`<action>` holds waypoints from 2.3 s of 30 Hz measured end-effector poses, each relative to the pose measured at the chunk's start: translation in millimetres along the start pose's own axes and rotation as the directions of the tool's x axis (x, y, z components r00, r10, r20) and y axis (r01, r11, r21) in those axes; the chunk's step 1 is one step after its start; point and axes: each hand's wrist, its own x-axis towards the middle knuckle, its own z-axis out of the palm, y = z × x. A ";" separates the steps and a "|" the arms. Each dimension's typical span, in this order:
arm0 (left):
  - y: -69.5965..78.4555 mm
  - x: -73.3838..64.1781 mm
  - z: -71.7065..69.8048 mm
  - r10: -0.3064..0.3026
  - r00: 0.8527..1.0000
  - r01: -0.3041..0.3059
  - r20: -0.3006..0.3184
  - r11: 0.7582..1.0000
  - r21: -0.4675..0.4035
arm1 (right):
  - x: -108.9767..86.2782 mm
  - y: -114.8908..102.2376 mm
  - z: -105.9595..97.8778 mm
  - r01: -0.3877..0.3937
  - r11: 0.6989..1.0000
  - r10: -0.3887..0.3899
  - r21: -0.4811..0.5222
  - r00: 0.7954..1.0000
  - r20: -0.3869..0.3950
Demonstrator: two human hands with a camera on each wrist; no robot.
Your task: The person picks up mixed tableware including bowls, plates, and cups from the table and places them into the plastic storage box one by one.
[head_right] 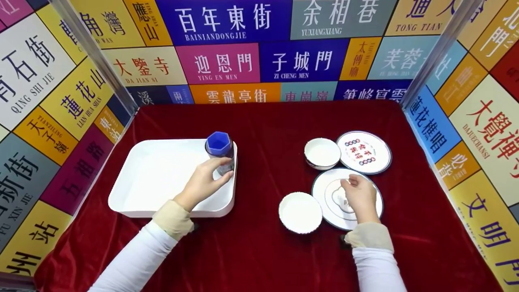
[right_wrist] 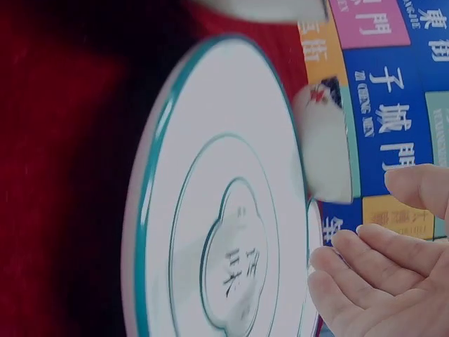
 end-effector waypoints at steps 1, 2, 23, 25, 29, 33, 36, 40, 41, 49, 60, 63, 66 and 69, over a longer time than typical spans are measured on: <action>-0.2 -0.3 0.0 -0.002 1.000 0.002 0.001 1.000 -0.002 | 1.0 2.1 -0.9 -0.008 1.000 0.008 0.004 1.000 0.003; -0.3 -0.4 0.0 -0.003 1.000 0.003 0.001 1.000 -0.005 | 1.8 4.2 -1.9 -0.015 1.000 0.015 0.007 1.000 0.002; 2.3 -2.8 0.7 -0.005 1.000 0.005 0.016 1.000 0.000 | 11.0 38.4 -28.7 -0.189 0.977 0.192 0.096 0.981 -0.020; 2.0 -3.0 1.4 -0.004 1.000 0.004 0.015 1.000 -0.006 | 11.3 40.2 -29.9 -0.200 0.974 0.203 0.108 0.979 -0.013; 2.0 -3.0 1.9 -0.001 1.000 0.001 0.015 1.000 -0.008 | 12.4 44.0 -31.2 -0.217 0.969 0.218 0.118 0.976 0.000; 1.9 -2.7 3.0 0.005 1.000 -0.005 0.008 1.000 -0.006 | 13.5 48.6 -32.1 -0.242 0.961 0.242 0.135 0.970 0.014; 1.6 -2.8 4.6 0.005 1.000 -0.004 0.008 1.000 -0.007 | 13.7 52.5 -32.7 -0.250 0.957 0.250 0.147 0.968 0.022; 1.8 -3.2 6.4 -0.005 1.000 0.005 0.021 1.000 -0.012 | 12.5 58.0 -33.1 -0.253 0.958 0.249 0.133 0.967 0.043; 1.9 -3.2 6.9 -0.008 1.000 0.009 0.027 1.000 -0.012 | 11.9 59.5 -33.1 -0.254 0.959 0.250 0.126 0.967 0.048; 3.7 -3.0 9.9 -0.007 0.999 0.007 0.036 1.000 -0.016 | 9.3 66.9 -33.1 -0.258 0.964 0.256 0.064 0.966 0.036; 7.4 -3.1 14.9 0.011 1.000 -0.011 0.026 1.000 -0.003 | 8.7 71.7 -33.3 -0.261 0.965 0.261 0.023 0.965 0.004; 8.9 -2.5 15.5 0.014 0.999 -0.014 0.030 1.000 0.001 | 7.7 71.8 -34.2 -0.255 0.966 0.254 0.038 0.967 0.014; 10.1 -2.4 15.3 0.015 0.999 -0.015 0.034 1.000 0.001 | 6.8 70.9 -35.3 -0.258 0.964 0.257 0.062 0.966 0.027; 10.9 -2.6 15.2 0.017 0.999 -0.017 0.037 1.000 0.002 | 5.8 69.0 -36.2 -0.257 0.963 0.255 0.084 0.966 0.034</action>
